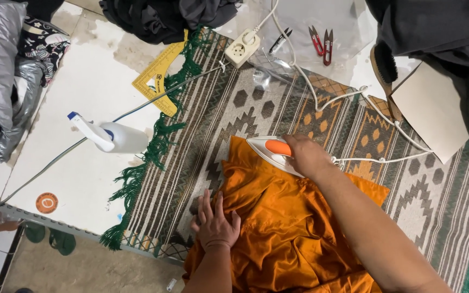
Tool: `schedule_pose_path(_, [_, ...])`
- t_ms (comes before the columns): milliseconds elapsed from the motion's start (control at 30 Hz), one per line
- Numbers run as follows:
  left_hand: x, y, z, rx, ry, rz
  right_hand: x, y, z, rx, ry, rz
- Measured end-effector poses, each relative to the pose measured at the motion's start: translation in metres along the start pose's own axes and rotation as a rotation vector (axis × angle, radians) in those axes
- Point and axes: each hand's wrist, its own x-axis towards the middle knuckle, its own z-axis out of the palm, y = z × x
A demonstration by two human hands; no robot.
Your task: The person unfolds an orange shirt on a patterned mat, sprays it with water, and irons it with a steam iron. The person smooths the fabric with their hands and moves the iron across the shirt to remove wrinkles.
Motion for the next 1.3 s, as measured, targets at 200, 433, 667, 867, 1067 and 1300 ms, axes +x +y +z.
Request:
schedule_pose_path(200, [0.000,0.001,0.001,-0.003,0.041,0.008,-0.002,-0.009,-0.007,-0.108,-0.094,0.138])
schedule_pose_path(433, [0.000,0.000,0.002,-0.015,0.040,0.019,0.002,0.005,0.009,-0.010,0.029,0.055])
schedule_pose_path(667, [0.007,0.003,-0.006,-0.017,-0.022,-0.004,-0.008,-0.004,-0.008,-0.004,-0.079,0.197])
schedule_pose_path(867, [0.038,0.020,-0.069,-0.626,-0.154,-0.209,-0.042,0.023,-0.001,0.106,0.118,0.116])
schedule_pose_path(1067, [0.036,0.094,-0.168,-2.204,-0.395,-0.293,-0.097,0.025,0.037,0.396,0.489,-0.119])
schedule_pose_path(1300, [0.042,0.066,-0.143,-2.076,-0.183,-0.366,-0.115,0.027,0.041,0.469,0.511,-0.016])
